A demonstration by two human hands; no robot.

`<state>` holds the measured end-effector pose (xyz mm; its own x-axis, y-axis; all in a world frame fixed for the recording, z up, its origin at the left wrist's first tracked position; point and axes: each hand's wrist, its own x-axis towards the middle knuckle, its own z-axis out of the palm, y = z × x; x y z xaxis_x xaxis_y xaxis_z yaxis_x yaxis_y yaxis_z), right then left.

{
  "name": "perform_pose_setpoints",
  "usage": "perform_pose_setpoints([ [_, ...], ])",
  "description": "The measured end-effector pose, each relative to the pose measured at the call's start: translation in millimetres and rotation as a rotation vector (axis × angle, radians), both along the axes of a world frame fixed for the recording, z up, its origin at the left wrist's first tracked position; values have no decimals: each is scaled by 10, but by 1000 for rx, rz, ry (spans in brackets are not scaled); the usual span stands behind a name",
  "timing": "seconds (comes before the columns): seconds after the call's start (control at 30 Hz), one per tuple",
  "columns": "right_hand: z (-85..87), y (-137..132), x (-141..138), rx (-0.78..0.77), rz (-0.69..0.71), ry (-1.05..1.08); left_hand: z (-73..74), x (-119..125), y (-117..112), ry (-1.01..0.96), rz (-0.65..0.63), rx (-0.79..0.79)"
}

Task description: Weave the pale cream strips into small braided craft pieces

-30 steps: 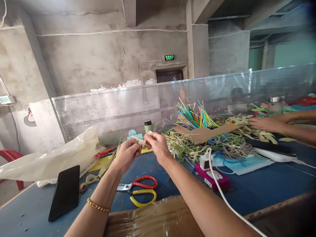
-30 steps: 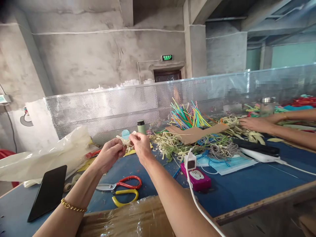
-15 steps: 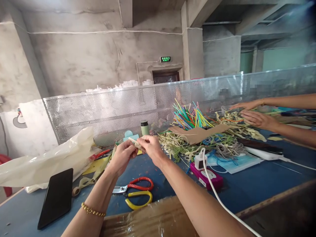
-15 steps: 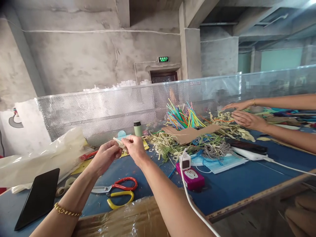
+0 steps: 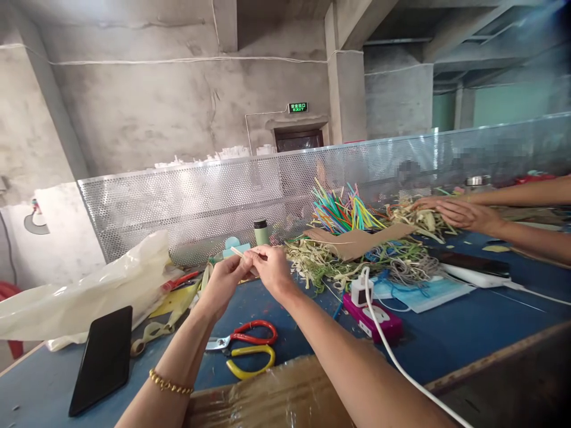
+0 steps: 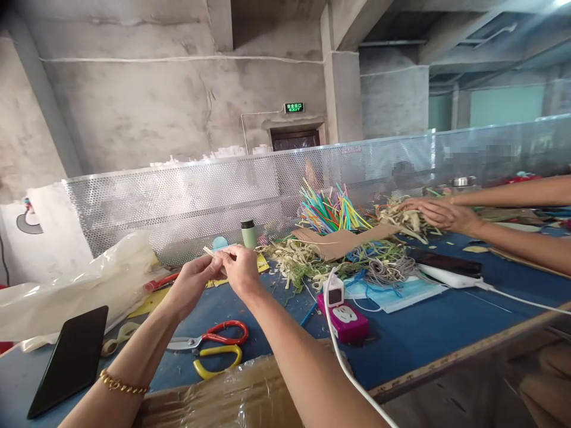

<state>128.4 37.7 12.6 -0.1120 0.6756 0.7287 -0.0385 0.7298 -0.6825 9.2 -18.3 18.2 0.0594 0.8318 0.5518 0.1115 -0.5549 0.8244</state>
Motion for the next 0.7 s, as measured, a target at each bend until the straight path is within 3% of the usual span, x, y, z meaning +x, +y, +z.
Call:
perform_pose_setpoints([
  [0.13, 6, 18, 34, -45, 129, 30, -39, -23, 39, -70, 17, -13],
  [0.37, 26, 23, 99, -20, 46, -33, 13, -50, 4, -183, -92, -165],
  [0.6, 46, 14, 119, -28, 11, 1, 17, -93, 9, -118, -113, -192],
  [0.7, 67, -10, 153, -107, 126, -5, 6, -85, 6, -63, -115, -173],
])
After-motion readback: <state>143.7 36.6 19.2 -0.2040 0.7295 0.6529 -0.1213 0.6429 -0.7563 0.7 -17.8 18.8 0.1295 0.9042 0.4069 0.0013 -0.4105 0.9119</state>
